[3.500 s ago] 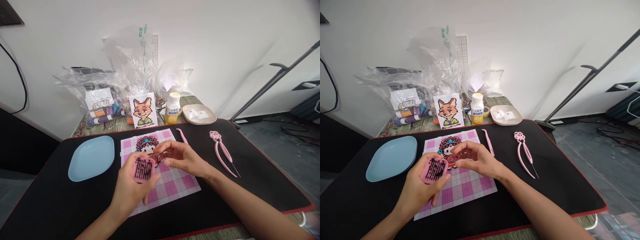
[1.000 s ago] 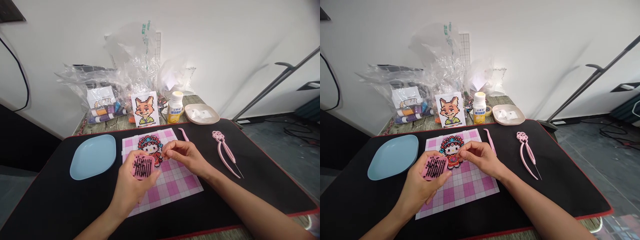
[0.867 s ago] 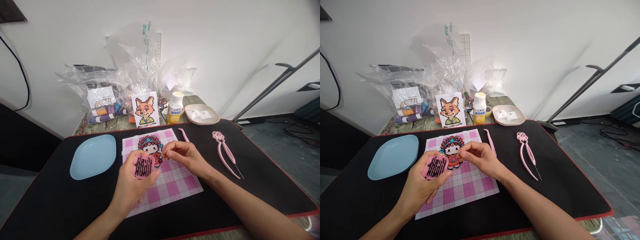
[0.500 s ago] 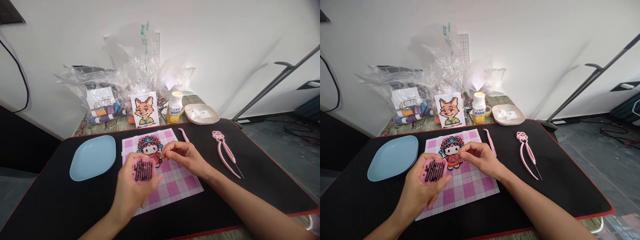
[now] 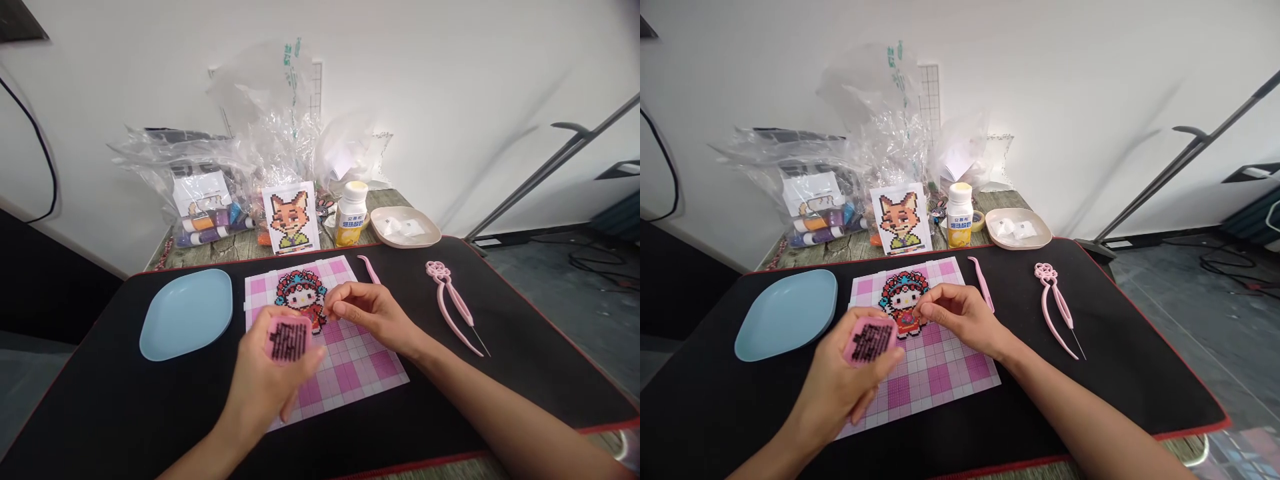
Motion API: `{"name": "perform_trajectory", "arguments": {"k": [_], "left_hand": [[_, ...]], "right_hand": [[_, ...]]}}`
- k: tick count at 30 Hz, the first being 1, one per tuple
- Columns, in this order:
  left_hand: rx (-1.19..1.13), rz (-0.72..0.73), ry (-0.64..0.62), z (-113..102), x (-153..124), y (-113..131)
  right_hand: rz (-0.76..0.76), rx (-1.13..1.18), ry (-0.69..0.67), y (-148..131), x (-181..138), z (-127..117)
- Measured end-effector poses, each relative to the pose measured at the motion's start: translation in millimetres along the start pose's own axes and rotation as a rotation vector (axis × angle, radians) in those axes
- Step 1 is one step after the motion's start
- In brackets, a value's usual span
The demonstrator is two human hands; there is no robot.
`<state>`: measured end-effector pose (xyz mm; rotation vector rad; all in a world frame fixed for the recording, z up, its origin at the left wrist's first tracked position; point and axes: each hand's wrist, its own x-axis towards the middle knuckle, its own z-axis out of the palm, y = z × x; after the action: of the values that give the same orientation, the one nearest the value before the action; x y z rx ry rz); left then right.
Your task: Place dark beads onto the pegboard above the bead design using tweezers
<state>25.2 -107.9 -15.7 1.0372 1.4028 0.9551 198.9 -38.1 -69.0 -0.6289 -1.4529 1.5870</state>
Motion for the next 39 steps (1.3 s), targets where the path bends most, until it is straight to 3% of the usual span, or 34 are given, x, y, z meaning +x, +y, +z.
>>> {"name": "perform_trajectory", "arguments": {"k": [2,19,29,39], "left_hand": [[0.02,-0.026,-0.055,1.1,0.0,-0.8],[0.049,0.012,0.045,-0.4,2.3,0.6],[0.032,-0.025,-0.047,2.0,-0.4,-1.4],[0.003,0.009,0.0,1.4,-2.2,0.9]], "right_hand": [[-0.004,0.0,-0.002,0.1,0.2,0.1],[-0.001,-0.015,-0.011,-0.1,-0.1,-0.4],[0.002,-0.02,-0.005,-1.4,-0.1,0.3],[0.008,-0.033,0.001,-2.0,-0.3,1.1]]}}
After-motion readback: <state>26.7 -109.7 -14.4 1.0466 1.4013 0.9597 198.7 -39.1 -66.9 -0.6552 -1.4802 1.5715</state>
